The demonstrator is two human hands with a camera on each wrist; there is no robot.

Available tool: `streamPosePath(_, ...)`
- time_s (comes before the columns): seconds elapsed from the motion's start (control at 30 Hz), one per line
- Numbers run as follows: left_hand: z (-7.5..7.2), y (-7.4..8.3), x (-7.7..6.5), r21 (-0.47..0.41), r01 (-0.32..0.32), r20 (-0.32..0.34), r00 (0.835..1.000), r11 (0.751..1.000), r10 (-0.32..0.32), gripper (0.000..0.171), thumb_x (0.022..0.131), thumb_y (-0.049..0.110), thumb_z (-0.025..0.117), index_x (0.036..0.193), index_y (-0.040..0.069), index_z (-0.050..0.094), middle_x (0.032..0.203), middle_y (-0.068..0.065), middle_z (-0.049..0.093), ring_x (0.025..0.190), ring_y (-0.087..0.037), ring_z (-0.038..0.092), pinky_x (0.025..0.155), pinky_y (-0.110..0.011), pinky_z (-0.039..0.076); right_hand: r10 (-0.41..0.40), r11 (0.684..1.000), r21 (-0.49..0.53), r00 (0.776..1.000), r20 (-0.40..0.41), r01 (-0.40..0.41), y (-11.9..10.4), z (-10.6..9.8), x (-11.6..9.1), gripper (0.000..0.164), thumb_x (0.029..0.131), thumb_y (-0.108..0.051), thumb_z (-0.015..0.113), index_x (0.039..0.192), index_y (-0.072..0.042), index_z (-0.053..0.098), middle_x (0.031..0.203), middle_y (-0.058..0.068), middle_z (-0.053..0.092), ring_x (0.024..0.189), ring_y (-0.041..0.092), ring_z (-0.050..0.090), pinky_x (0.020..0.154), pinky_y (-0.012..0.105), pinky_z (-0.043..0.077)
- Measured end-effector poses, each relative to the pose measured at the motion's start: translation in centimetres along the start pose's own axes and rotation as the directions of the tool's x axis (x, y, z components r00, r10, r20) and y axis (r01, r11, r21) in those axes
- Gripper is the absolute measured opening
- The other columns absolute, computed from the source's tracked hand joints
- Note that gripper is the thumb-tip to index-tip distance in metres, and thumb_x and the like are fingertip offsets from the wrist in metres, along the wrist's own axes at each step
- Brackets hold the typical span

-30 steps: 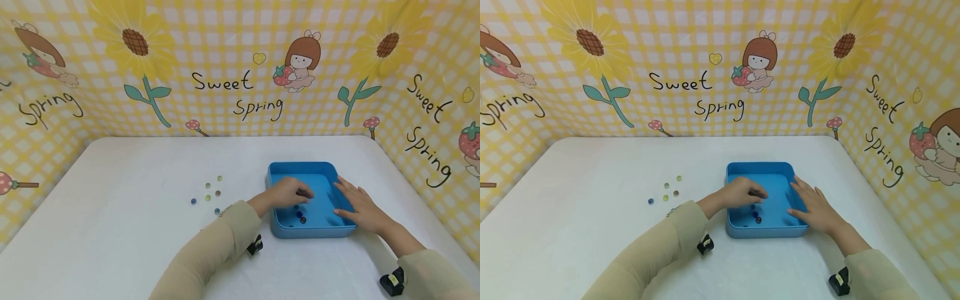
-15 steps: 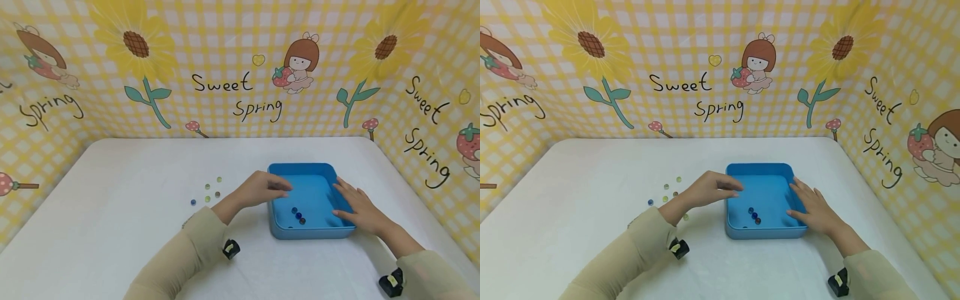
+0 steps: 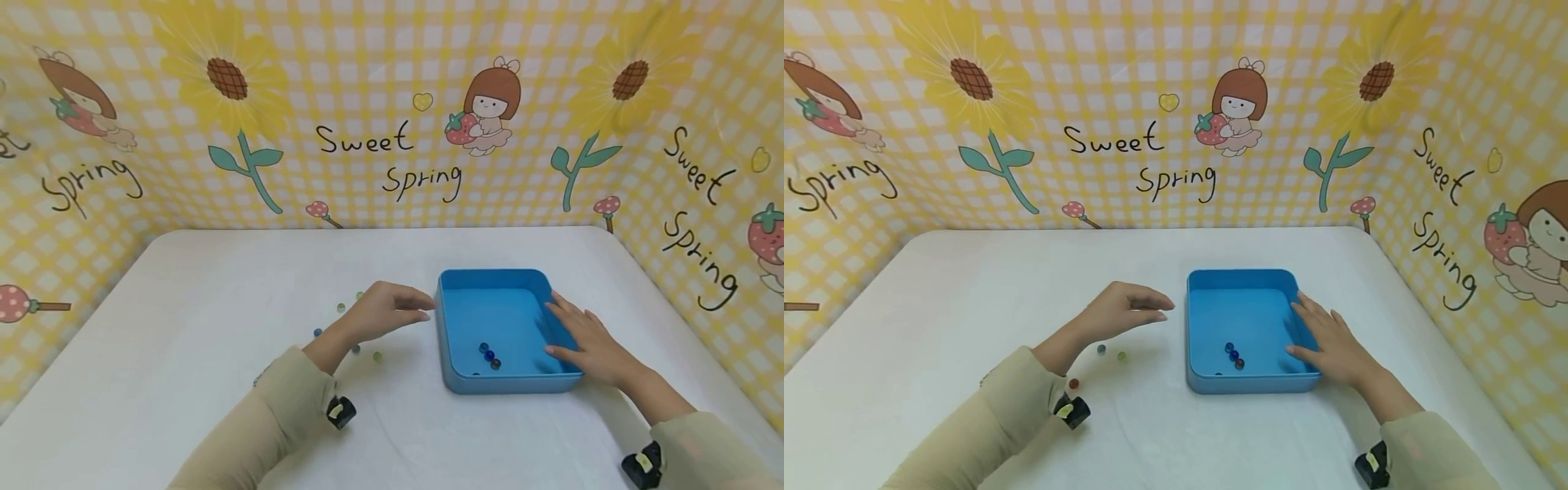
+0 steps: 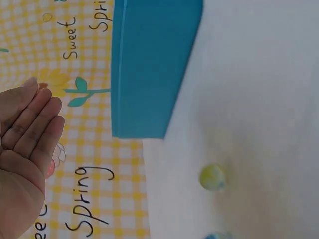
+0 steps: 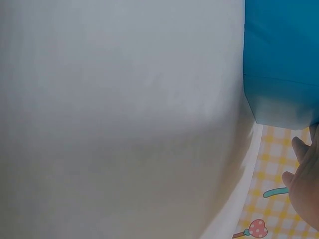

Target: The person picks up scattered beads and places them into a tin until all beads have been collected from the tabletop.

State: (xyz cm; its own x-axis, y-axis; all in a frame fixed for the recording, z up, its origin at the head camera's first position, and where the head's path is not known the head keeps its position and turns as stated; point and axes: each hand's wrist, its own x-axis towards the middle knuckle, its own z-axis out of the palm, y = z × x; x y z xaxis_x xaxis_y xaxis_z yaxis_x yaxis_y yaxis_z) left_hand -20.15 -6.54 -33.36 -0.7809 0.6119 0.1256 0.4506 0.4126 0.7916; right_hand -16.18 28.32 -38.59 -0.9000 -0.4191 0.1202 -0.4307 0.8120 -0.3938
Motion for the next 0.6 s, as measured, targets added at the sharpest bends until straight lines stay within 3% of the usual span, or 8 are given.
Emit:
streamPosePath(0.33,-1.4,-2.2,-2.7,-0.028,0.055,-0.054,0.997,0.998,-0.056,0.022,0.080,0.017,0.061,0.100,0.009,0.063,0.099,-0.003,0.062,0.090,-0.009,0.057,0.074,-0.020,0.046,0.024,1.000,-0.002,1.000,0.010,-0.024,0.2,0.2,0.0,0.070,0.083,-0.033,0.055,0.133,0.003,0.023,0.141,0.018,0.011,0.125,0.039,0.011,0.096,0.058,0.004)
streamPosePath(0.43,-2.3,-1.4,-3.6,-0.043,0.080,-0.080,0.993,0.996,-0.084,0.021,0.081,0.013,0.060,0.100,0.005,0.063,0.100,-0.007,0.061,0.091,-0.015,0.058,0.075,-0.023,0.047,0.029,1.000,-0.006,0.999,0.014,-0.029,0.1,0.1,0.1,0.070,0.083,-0.032,0.055,0.133,0.003,0.023,0.141,0.018,0.010,0.125,0.039,0.011,0.096,0.058,0.004)
streamPosePath(0.6,-3.4,-2.5,-4.2,-0.038,0.097,-0.119,0.988,0.995,-0.101,0.023,0.080,0.013,0.061,0.101,0.002,0.062,0.100,-0.010,0.061,0.090,-0.017,0.058,0.073,-0.024,0.048,0.032,0.999,0.002,0.999,0.017,-0.032,0.1,0.1,0.1,0.070,0.083,-0.033,0.055,0.133,0.003,0.022,0.141,0.018,0.010,0.125,0.039,0.010,0.095,0.058,0.003)
